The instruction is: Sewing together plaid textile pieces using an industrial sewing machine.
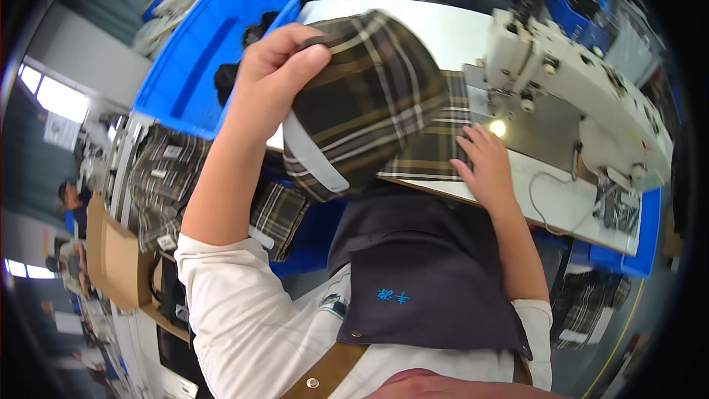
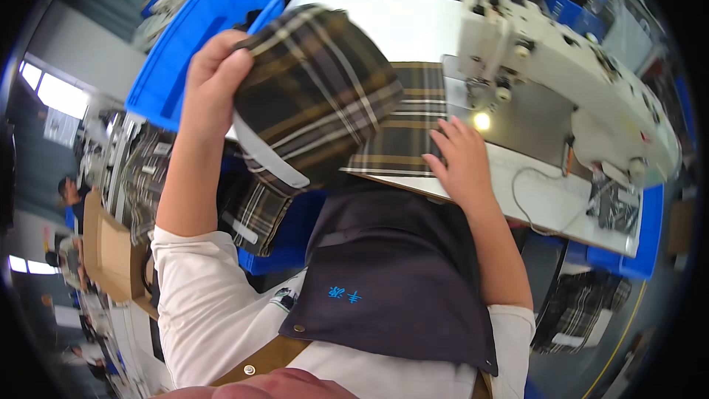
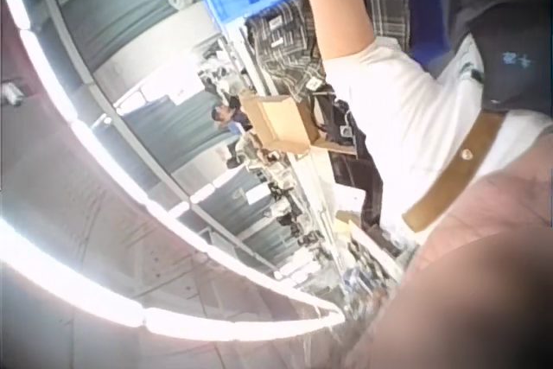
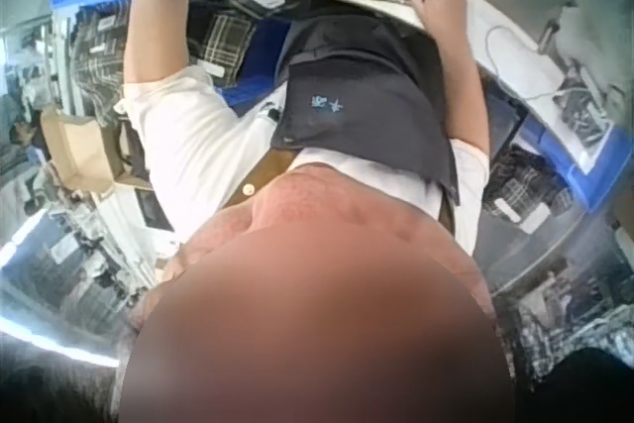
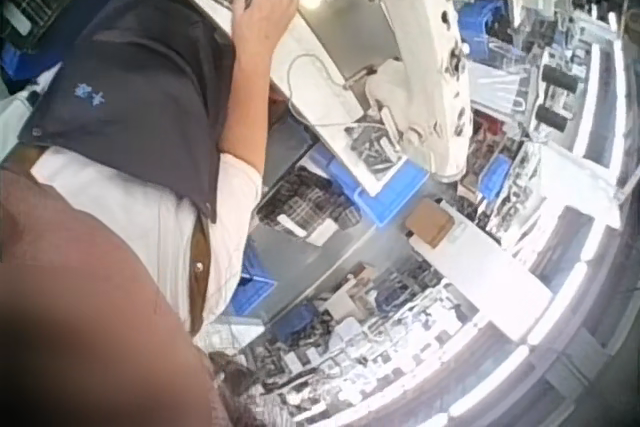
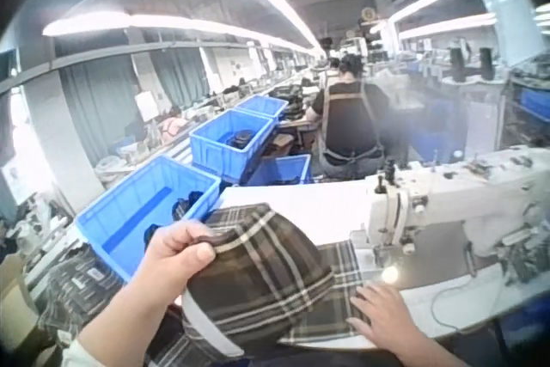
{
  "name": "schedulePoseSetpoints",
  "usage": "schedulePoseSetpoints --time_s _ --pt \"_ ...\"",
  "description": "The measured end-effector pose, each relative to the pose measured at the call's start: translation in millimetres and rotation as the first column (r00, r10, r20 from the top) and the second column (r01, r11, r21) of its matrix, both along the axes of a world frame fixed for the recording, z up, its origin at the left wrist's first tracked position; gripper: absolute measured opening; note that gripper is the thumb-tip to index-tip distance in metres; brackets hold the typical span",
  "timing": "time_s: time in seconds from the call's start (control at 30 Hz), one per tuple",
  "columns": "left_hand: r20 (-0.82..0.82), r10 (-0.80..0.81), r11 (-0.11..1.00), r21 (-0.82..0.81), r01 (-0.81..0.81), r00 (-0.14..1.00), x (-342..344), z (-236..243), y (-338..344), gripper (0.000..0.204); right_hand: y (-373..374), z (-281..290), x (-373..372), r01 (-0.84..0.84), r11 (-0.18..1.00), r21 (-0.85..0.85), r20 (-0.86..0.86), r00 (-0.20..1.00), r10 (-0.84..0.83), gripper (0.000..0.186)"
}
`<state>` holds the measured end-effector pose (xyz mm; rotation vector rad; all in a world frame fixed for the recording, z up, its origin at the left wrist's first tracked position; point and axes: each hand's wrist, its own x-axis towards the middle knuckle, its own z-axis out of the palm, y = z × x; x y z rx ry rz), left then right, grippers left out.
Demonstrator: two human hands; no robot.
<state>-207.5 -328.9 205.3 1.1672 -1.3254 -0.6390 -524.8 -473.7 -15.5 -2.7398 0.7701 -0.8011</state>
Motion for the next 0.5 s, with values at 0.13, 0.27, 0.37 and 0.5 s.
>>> schedulePoseSetpoints --time_s 0.13,0.27,0.37,0.5 --pt "0.219 -0.068 0.926 0.377 -0.02 0.973 -8.0 -61.1 -94.0 0.026 -3.8 2.4 -4.6 -0.076 0.997 -0.009 -0.032 0.997 0.076 0.051" --pt "0.64 -0.185 0.827 0.511 -0.234 0.745 -1.9 -146.1 -168.7 0.033 -0.4 3.4 -6.2 -0.077 0.994 0.076 -0.06 0.995 0.082 0.054" --pt "0.771 -0.174 0.866 0.416 -0.277 0.613 -24.6 -179.5 -191.5 0.039 -2.4 1.9 -8.2 -0.067 0.997 0.035 -0.171 0.983 0.072 0.057" --pt "0.84 -0.091 0.911 0.287 -0.296 0.535 -66.8 -191.9 -204.6 0.039 -1.2 2.4 -11.1 -0.06 0.996 0.058 -0.158 0.985 0.069 0.06"
